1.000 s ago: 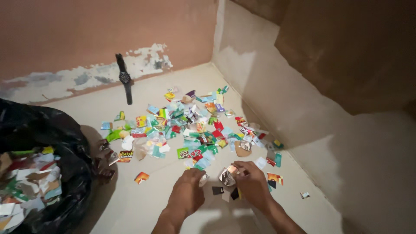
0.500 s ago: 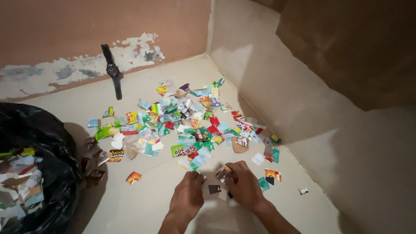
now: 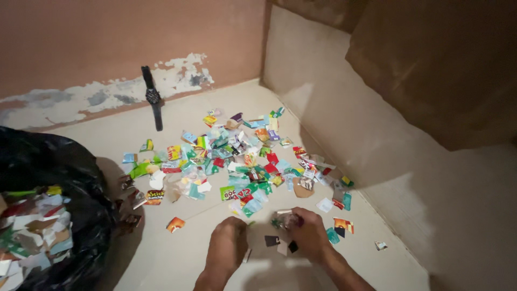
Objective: The person sits on the floor and picks up small pieces of trash, placing them into a black plastic bag. The person continues to gather trash from the floor and put it into the bag.
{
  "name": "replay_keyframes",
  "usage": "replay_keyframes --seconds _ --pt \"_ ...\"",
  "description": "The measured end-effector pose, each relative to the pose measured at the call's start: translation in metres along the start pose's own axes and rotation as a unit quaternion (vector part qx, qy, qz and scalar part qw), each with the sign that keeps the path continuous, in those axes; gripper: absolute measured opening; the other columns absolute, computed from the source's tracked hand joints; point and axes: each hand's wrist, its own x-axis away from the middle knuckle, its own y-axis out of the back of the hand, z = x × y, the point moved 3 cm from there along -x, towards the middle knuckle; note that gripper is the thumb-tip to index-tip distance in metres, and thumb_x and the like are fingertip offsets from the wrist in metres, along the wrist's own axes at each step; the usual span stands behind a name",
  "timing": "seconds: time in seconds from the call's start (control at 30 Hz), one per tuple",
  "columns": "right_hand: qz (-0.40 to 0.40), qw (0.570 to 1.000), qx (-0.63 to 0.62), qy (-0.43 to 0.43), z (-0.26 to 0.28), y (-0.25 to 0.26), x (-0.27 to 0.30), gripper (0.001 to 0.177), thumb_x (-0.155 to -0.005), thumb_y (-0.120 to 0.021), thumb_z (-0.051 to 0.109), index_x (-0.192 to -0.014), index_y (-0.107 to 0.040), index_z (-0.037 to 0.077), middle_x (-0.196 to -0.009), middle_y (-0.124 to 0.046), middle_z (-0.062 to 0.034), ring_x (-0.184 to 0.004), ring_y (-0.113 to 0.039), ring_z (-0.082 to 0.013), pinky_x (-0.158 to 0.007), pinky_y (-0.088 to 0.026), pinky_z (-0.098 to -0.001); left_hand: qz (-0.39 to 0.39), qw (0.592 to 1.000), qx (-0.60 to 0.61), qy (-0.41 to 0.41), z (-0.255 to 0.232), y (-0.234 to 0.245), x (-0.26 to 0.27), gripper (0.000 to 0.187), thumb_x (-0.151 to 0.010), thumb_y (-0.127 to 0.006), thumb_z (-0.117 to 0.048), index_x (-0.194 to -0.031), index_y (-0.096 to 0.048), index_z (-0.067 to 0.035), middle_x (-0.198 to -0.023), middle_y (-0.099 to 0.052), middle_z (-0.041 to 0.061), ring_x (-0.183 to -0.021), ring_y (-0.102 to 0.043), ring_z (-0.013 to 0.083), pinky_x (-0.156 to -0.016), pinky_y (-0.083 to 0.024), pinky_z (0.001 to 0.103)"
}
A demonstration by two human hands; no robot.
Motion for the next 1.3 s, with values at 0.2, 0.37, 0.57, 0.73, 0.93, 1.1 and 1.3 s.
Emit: replay_keyframes --seconds 0.2,0.37,0.57,0.73,0.93,1.1,1.3 --pt "0.037 0.988 -0.153 0.005 0.026 0.007 -0.012 0.018 -0.089 -0.059 0.002 -0.092 -0.076 -0.003 -0.072 -0.063 -0.0006 -0.068 -0.052 -0.0083 -0.06 -0.046 -0.0286 -0.05 0.986 0.094 0.125 -0.017 0.04 -0.01 0.019 -0.084 -0.064 -0.013 -0.094 -0.078 -0.004 -0.078 -0.072 0.022 -0.068 -0.072 0.0342 -0.068 -0.056 0.041" --pt "0.035 0.993 -0.107 -0.019 0.076 0.012 -0.021 0.017 -0.09 -0.071 0.012 -0.098 -0.08 0.0 -0.075 -0.07 0.0009 -0.068 -0.055 -0.0071 -0.061 -0.047 -0.0268 -0.084 0.971 0.139 0.175 -0.03 0.081 -0.014 0.023 -0.084 -0.066 -0.015 -0.1 -0.079 -0.004 -0.075 -0.076 0.018 -0.066 -0.074 0.024 -0.067 -0.056 0.035" --pt "0.085 0.984 -0.158 0.014 0.148 0.014 -0.023 0.019 -0.091 -0.072 0.014 -0.103 -0.083 0.006 -0.072 -0.066 0.0021 -0.062 -0.048 -0.0074 -0.055 -0.041 -0.0268 -0.166 0.949 0.181 0.198 -0.033 0.133 -0.014 0.026 -0.082 -0.073 -0.016 -0.103 -0.079 -0.003 -0.082 -0.08 0.012 -0.072 -0.075 0.0179 -0.07 -0.057 0.033" --pt "0.095 0.985 -0.138 0.04 0.211 0.006 -0.03 0.017 -0.092 -0.072 0.015 -0.102 -0.081 0.004 -0.07 -0.065 0.0023 -0.061 -0.048 -0.007 -0.055 -0.042 -0.0266 -0.183 0.945 0.219 0.157 -0.03 0.19 -0.015 0.024 -0.084 -0.073 -0.018 -0.102 -0.081 -0.004 -0.079 -0.08 0.009 -0.067 -0.071 0.0125 -0.062 -0.057 0.033" --pt "0.133 0.977 -0.141 0.083 0.281 -0.031 -0.029 0.017 -0.093 -0.071 0.014 -0.099 -0.082 0.003 -0.065 -0.061 0.0006 -0.057 -0.046 -0.0086 -0.052 -0.039 -0.0289 -0.262 0.93 0.199 0.164 -0.016 0.252 0.003 0.022 -0.084 -0.077 -0.016 -0.101 -0.079 -0.003 -0.075 -0.078 0.009 -0.063 -0.066 0.0124 -0.06 -0.052 0.029" --pt "0.159 0.972 -0.118 0.127 0.334 -0.073 -0.024 0.017 -0.093 -0.07 0.015 -0.097 -0.081 0.002 -0.063 -0.064 -0.002 -0.056 -0.052 -0.0088 -0.052 -0.045 -0.0289 -0.331 0.928 0.139 0.101 0.002 0.303 0.028 0.019 -0.084 -0.076 -0.015 -0.097 -0.08 -0.002 -0.086 -0.078 0.008 -0.076 -0.072 0.0148 -0.073 -0.054 0.029" --pt "0.203 0.957 -0.137 0.158 0.375 -0.135 -0.013 0.016 -0.092 -0.07 0.014 -0.096 -0.08 0.002 -0.068 -0.068 -0.0008 -0.058 -0.053 -0.0064 -0.054 -0.045 -0.0274 -0.393 0.905 0.093 0.136 0.037 0.349 0.06 0.021 -0.082 -0.078 -0.015 -0.099 -0.079 -0.003 -0.088 -0.078 0.008 -0.078 -0.073 0.0172 -0.074 -0.054 0.031"
